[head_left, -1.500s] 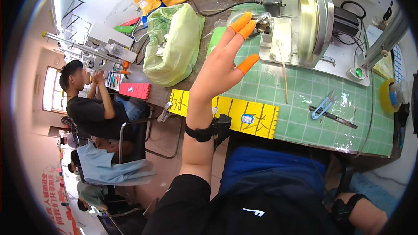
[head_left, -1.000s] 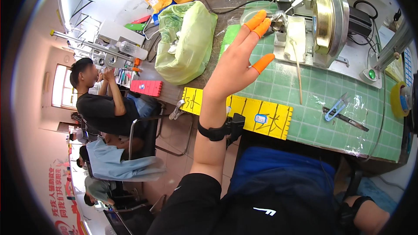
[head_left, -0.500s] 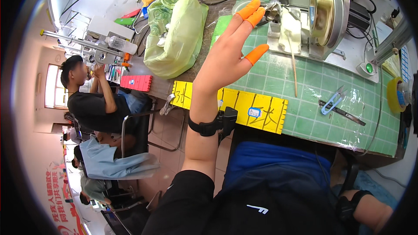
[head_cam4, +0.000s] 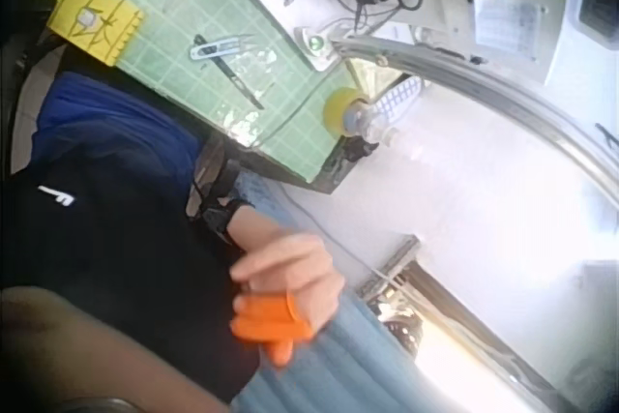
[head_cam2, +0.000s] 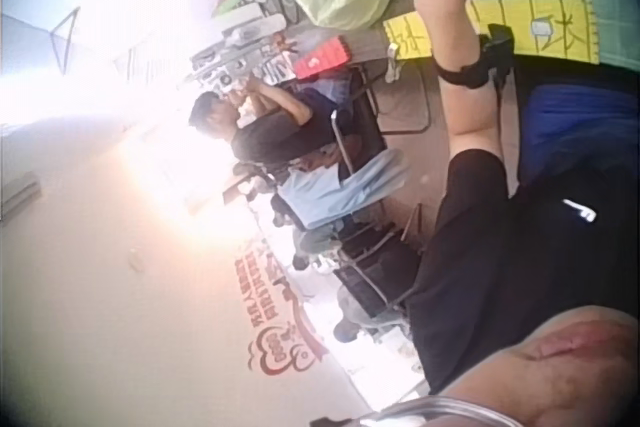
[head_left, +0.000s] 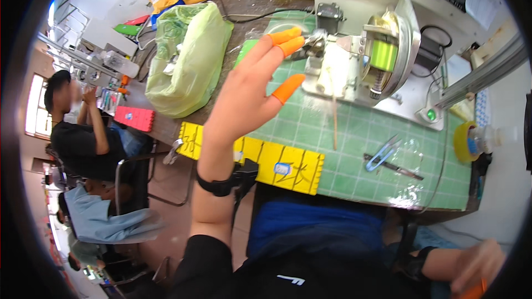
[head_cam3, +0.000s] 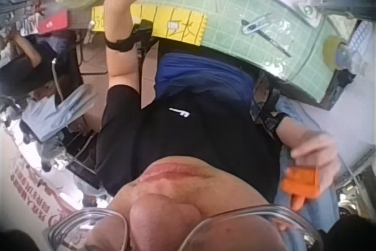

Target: The recorder uses various tools and precision equipment to assemble small metal components at a workbench.

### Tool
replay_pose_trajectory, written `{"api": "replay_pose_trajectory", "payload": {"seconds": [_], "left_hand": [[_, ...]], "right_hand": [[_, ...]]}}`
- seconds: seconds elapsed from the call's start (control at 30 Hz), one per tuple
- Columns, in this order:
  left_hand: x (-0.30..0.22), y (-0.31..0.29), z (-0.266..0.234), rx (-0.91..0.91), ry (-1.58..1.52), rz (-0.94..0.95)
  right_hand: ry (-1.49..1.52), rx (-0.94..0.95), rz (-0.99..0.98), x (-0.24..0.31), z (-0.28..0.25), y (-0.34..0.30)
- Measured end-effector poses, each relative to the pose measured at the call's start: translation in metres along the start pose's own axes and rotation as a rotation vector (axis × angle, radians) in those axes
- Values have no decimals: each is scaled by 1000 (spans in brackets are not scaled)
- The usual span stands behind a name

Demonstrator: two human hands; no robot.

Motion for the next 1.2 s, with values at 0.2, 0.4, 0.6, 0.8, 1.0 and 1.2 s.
{"api": "replay_pose_trajectory", "payload": {"seconds": [0.2, 0.4, 0.6, 0.8, 1.0, 1.2], "left_hand": [[9, 37, -14, 36, 163, 31], [14, 48, -13, 16, 185, 118], [11, 59, -9, 82, -144, 187], [43, 53, 23, 59, -667, -82], [52, 64, 21, 102, -960, -90], [59, 65, 39, 142, -966, -75]], "right_hand": [[-1234, 267, 666, -99, 13, 7], [-1109, 359, 837, -143, 1, -7], [-1034, 408, 1017, -152, 4, -17], [-848, 349, 1030, -171, 11, -34], [-883, 302, 991, -175, 6, -26], [-1077, 123, 825, -144, -13, -21]]}}
Point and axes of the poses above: each hand's wrist, its own y-axis towards the middle knuckle, its own z-axis out of the palm, x = y × z, the point moved 2 cm from there along y, towards the middle knuckle, and after that the axes turned 2 degrees about -z, right-handed, at the moved point
